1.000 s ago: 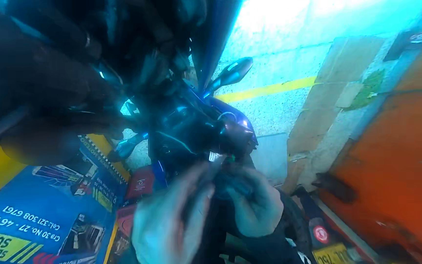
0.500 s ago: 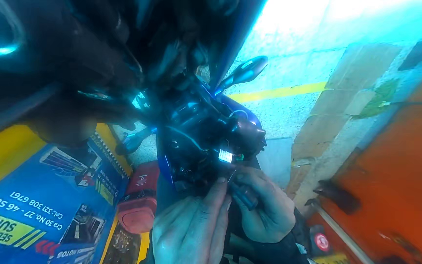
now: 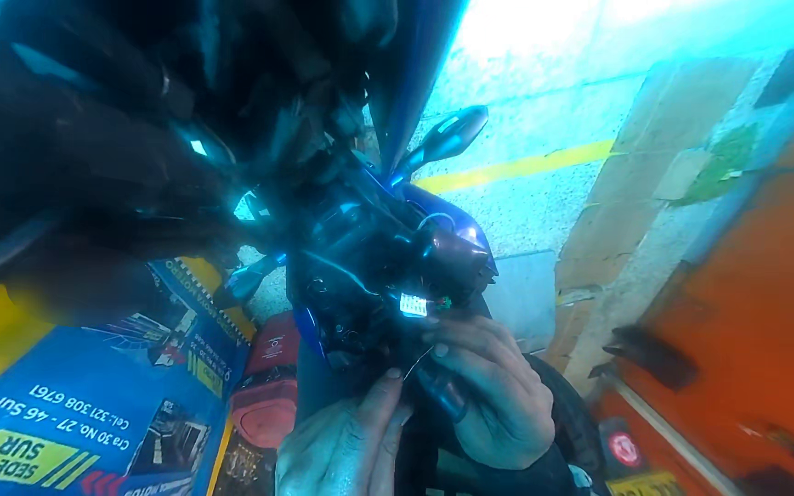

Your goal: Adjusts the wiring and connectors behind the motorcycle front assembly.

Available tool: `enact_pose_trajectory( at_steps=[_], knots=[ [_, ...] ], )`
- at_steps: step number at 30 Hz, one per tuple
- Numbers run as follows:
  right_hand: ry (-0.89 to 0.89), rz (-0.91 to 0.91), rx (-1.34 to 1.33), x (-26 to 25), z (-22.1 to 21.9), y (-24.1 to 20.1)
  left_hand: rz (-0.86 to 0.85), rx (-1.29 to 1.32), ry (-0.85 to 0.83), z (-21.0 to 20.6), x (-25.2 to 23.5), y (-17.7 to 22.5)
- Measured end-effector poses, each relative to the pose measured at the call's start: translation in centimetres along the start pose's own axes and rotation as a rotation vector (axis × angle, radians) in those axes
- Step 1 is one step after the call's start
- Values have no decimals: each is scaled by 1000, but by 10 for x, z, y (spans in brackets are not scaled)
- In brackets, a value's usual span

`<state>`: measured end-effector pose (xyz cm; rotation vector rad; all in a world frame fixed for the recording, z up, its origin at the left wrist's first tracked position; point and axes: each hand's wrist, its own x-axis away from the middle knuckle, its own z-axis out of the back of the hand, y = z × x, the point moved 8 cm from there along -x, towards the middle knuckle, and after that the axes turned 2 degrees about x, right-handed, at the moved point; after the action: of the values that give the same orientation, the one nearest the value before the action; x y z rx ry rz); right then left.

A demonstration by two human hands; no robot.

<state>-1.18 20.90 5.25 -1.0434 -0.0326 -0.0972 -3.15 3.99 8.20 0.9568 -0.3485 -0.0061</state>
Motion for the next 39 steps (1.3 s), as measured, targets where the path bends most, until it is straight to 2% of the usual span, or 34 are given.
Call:
enact_pose_trajectory(
  at_steps=[5,8,12,17,23,27,29,34,39],
  knots=[
    [-42,58,73,-5,2,-4,34,-61,4,-6,-8,4],
    [-52,-16,69,-4,4,-2,101,-14,18,-8,-9,9],
    [-18,-122,114,-4,9,0,50,2,36,-13,-1,20],
    [15,-55,215,-4,13,-4,-26,-28,34,-16,-6,13],
    [62,-22,214,1,13,-5,7,-39,63,-13,6,13],
    [98,-54,207,4,12,-6,27,-15,23,-8,21,8],
    [102,-65,203,6,12,-6,62,20,-14,-6,17,12],
    [45,-12,162,10,11,-9,25,-23,55,-13,9,10],
    [43,-22,125,15,14,-6,36,31,-56,-14,15,8]
  ],
)
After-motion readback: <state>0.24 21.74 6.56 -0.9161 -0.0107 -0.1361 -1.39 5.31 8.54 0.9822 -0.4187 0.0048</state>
